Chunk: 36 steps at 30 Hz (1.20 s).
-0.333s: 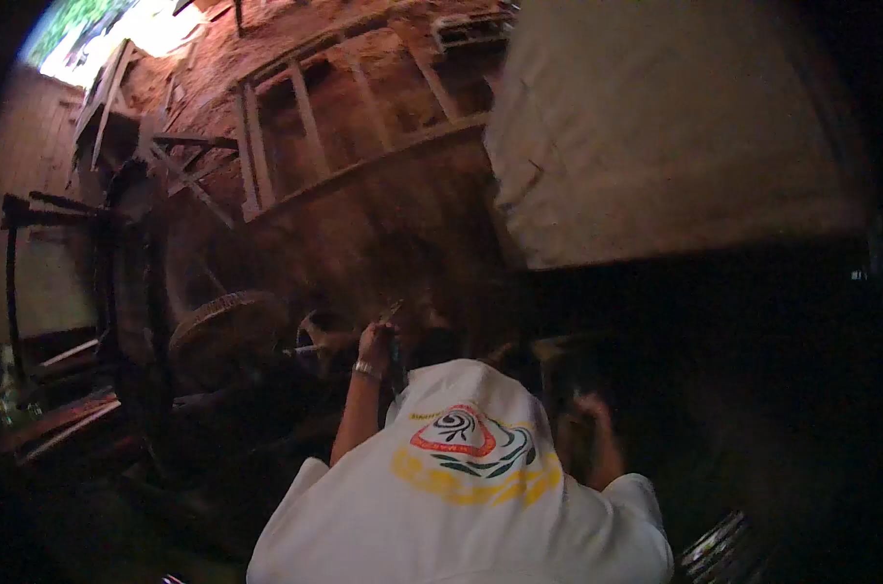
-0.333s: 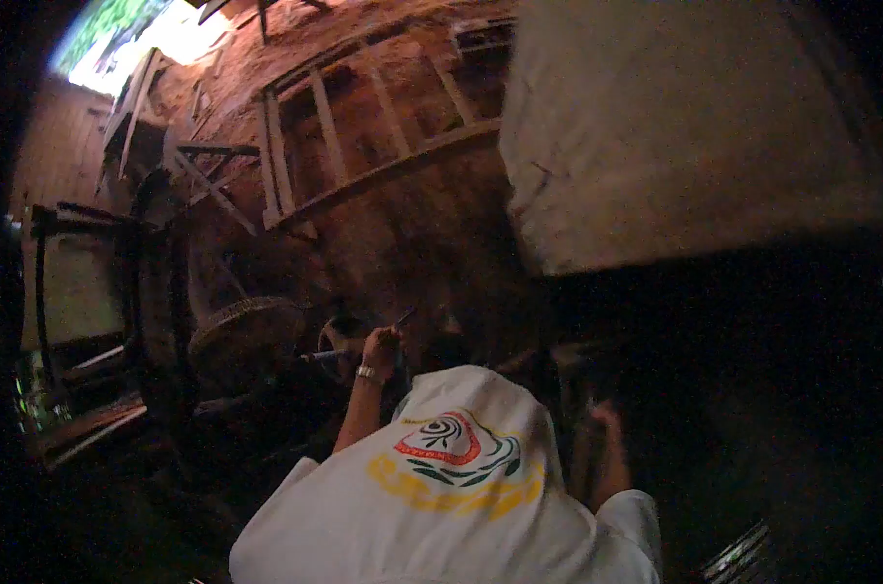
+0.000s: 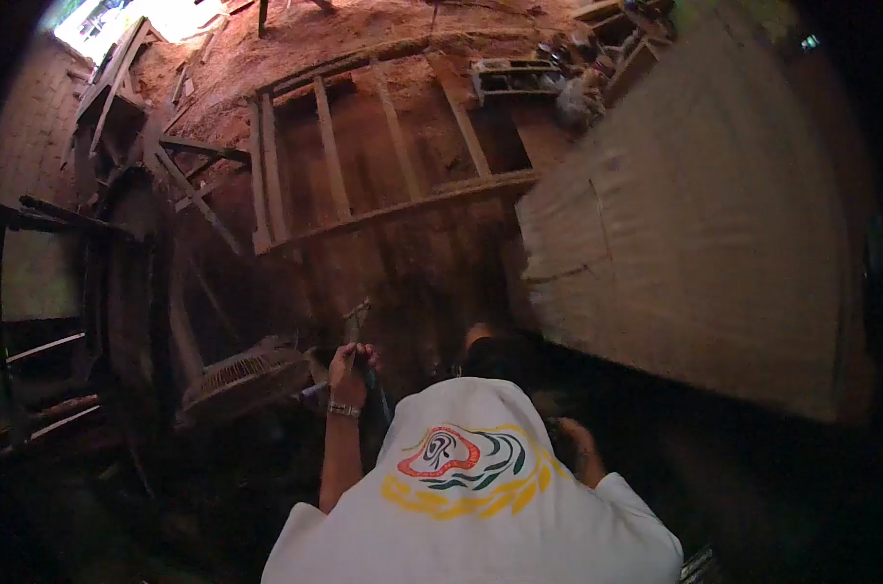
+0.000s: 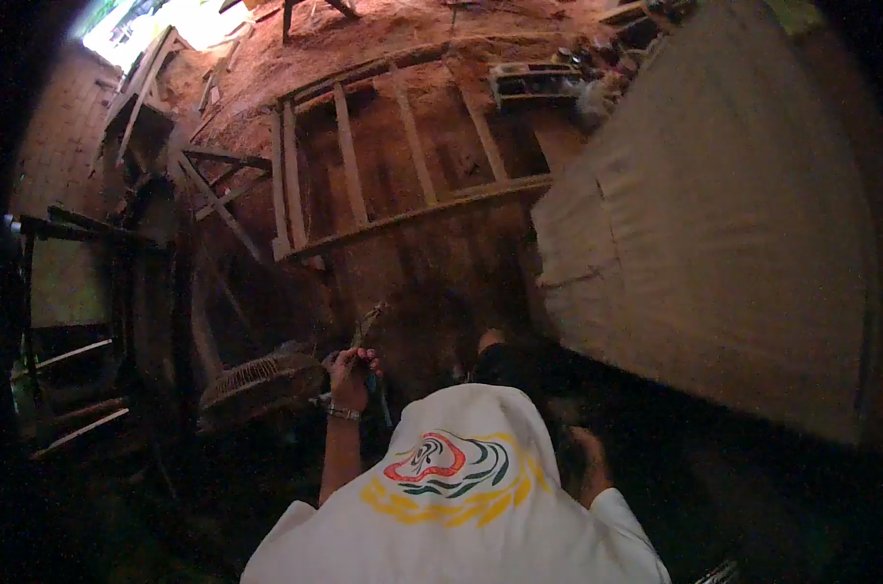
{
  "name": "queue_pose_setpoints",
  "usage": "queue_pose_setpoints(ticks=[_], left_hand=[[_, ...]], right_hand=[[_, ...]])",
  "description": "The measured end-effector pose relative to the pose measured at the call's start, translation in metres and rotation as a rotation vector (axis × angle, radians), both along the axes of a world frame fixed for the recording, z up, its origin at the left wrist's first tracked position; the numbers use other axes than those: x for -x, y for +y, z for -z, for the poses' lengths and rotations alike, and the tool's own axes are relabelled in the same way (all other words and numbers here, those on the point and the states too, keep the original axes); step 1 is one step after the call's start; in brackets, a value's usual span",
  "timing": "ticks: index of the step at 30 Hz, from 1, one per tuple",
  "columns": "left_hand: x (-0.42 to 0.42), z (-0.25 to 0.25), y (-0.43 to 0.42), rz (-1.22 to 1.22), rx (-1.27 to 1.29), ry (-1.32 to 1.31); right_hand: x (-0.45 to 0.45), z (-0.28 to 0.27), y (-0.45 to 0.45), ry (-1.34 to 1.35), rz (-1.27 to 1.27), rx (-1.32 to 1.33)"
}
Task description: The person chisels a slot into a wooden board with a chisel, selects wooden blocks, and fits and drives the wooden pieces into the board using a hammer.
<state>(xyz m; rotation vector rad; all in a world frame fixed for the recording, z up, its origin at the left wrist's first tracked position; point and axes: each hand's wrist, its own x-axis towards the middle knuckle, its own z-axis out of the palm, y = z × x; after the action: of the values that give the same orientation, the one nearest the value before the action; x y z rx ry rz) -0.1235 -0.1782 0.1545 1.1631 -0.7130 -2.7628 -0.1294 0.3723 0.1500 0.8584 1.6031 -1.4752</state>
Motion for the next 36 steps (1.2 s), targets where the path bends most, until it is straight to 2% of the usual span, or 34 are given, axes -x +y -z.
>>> queue_pose_setpoints(ticks=[2,3,7,10,12,13,17,21,22,24,25,26,28,31,32,35,36], left_hand=[[0.031,-0.012,-0.022,-0.065,-0.026,0.002],[0.053,-0.037,-0.031,-0.096,0.008,0.045],[0.147,-0.042,-0.086,-0.182,0.128,0.061],[0.192,-0.071,-0.134,-0.224,0.024,0.072],[0.220,-0.082,-0.165,-0.264,0.100,0.072],[0.242,-0.088,-0.186,-0.279,0.144,0.100],[0.292,-0.121,-0.247,-0.341,0.054,0.176],[0.334,-0.105,-0.297,-0.334,0.134,0.142],[0.349,-0.096,-0.310,-0.323,0.165,0.124],[0.401,-0.080,-0.336,-0.293,0.425,-0.014],[0.422,-0.070,-0.348,-0.271,0.554,-0.087],[0.445,-0.065,-0.367,-0.240,0.513,-0.115],[0.491,-0.055,-0.410,-0.185,0.421,-0.169],[0.566,-0.020,-0.478,-0.219,0.298,-0.144],[0.601,-0.014,-0.505,-0.207,0.289,-0.175],[0.689,0.009,-0.572,-0.208,0.254,-0.177],[0.722,0.015,-0.596,-0.187,0.240,-0.155]], right_hand=[[0.059,0.026,-0.037,-0.012,-0.062,-0.006],[0.089,0.037,-0.055,0.000,-0.097,0.007],[0.217,0.093,-0.132,-0.050,-0.237,0.009],[0.299,0.127,-0.181,-0.045,-0.365,0.003],[0.357,0.146,-0.210,-0.039,-0.478,-0.035],[0.389,0.154,-0.225,-0.025,-0.550,-0.063],[0.504,0.185,-0.266,0.042,-0.913,-0.296],[0.607,0.214,-0.305,0.137,-1.155,-0.496],[0.630,0.221,-0.315,0.202,-1.160,-0.503],[0.677,0.218,-0.338,0.516,-1.123,-0.476],[0.692,0.221,-0.347,0.493,-0.965,-0.386],[0.706,0.220,-0.358,0.473,-0.805,-0.295],[0.735,0.200,-0.400,0.099,-0.210,0.017],[0.798,0.120,-0.503,-0.006,-0.064,0.073],[0.831,0.130,-0.531,0.017,-0.100,0.087],[0.934,0.105,-0.647,0.076,-0.156,0.113],[0.977,0.117,-0.675,0.038,-0.194,0.207]])
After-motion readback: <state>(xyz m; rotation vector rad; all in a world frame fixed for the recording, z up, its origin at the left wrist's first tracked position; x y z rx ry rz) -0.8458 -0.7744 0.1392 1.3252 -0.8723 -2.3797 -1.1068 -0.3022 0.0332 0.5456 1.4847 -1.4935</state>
